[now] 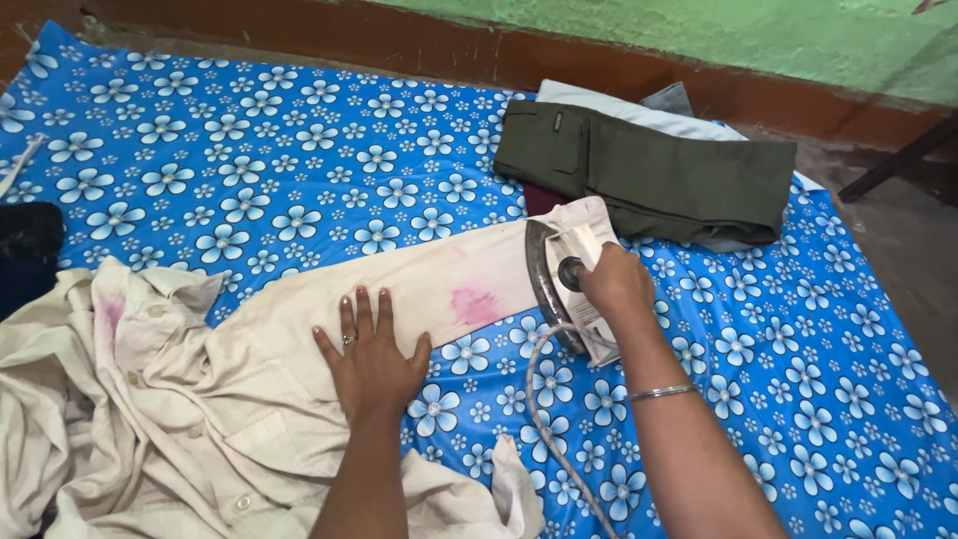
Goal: The person irons a light-colored shirt laid out on a blue floral bedsheet. They use an electric iron to smooth the front, sleeves, and back of the shirt, adjusting the fabric with their hands as needed.
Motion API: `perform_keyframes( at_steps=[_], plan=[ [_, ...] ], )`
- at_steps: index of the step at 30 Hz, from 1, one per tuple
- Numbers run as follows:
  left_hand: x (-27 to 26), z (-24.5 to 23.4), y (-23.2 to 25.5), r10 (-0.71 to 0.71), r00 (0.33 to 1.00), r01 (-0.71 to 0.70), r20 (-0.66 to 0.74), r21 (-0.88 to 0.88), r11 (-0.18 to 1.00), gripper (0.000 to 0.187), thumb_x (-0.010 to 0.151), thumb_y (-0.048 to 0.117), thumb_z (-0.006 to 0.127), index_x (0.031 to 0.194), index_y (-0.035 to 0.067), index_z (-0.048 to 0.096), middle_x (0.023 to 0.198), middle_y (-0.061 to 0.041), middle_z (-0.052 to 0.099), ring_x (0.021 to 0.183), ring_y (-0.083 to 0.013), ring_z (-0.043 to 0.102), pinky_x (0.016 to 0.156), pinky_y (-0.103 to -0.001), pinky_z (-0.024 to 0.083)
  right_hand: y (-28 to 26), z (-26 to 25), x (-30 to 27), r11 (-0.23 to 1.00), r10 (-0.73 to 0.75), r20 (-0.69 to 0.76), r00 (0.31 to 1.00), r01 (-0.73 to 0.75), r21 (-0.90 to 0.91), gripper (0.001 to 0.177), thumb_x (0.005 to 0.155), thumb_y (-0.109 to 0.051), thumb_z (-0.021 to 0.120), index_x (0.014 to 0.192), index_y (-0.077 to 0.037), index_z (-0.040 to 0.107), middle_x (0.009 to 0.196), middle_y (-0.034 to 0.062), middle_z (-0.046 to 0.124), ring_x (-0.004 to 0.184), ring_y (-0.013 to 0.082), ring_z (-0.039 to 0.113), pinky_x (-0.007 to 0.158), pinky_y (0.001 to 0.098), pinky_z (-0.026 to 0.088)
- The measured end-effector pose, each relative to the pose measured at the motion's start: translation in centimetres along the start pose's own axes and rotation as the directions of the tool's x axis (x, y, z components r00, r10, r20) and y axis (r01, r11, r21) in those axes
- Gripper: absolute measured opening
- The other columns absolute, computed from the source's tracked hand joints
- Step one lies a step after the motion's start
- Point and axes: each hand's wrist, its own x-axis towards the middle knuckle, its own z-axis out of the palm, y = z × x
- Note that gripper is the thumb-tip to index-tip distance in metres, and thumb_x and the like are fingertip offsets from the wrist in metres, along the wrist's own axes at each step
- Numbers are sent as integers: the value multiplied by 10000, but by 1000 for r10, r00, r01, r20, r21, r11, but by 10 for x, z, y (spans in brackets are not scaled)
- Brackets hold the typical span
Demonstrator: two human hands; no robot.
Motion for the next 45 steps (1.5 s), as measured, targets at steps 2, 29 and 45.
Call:
perform_keyframes(
  at_steps=[2, 29, 45],
  plan=[
    [-1, 0, 0, 0, 1000, 0, 0, -8, 1000, 868, 866, 663, 466, 1596, 249, 246, 1680, -45, 183, 1543, -236, 147, 1204, -616, 32, -2, -4, -3, 1000, -14, 32, 999, 14, 14, 492, 809, -338, 833, 1185, -46, 711, 1136, 228, 731, 1089, 382, 703, 934, 478, 548],
    [-1, 6, -4, 4, 995, -21, -100, -164, 986, 877, 848, 555, 562, 1549, 73, 346, 1650, -122, 267, 1539, -271, 172, 1216, -595, 17, -110, 9, -50, 853, -506, 262, 822, 522, 10, 437, 790, -312, 806, 1182, -131, 733, 1024, 153, 763, 957, 313, 739, 876, 440, 564],
    [-44, -2, -90, -113, 977, 105, -181, -51, 993, 794, 892, 629, 470, 1571, 239, 334, 1642, -104, 288, 1522, -303, 206, 1195, -627, 59, -126, 10, -60, 814, -546, 293, 785, 580, -39, 481, 792, -446, 784, 1194, -182, 761, 1034, 124, 780, 944, 289, 746, 875, 426, 566]
  ],
)
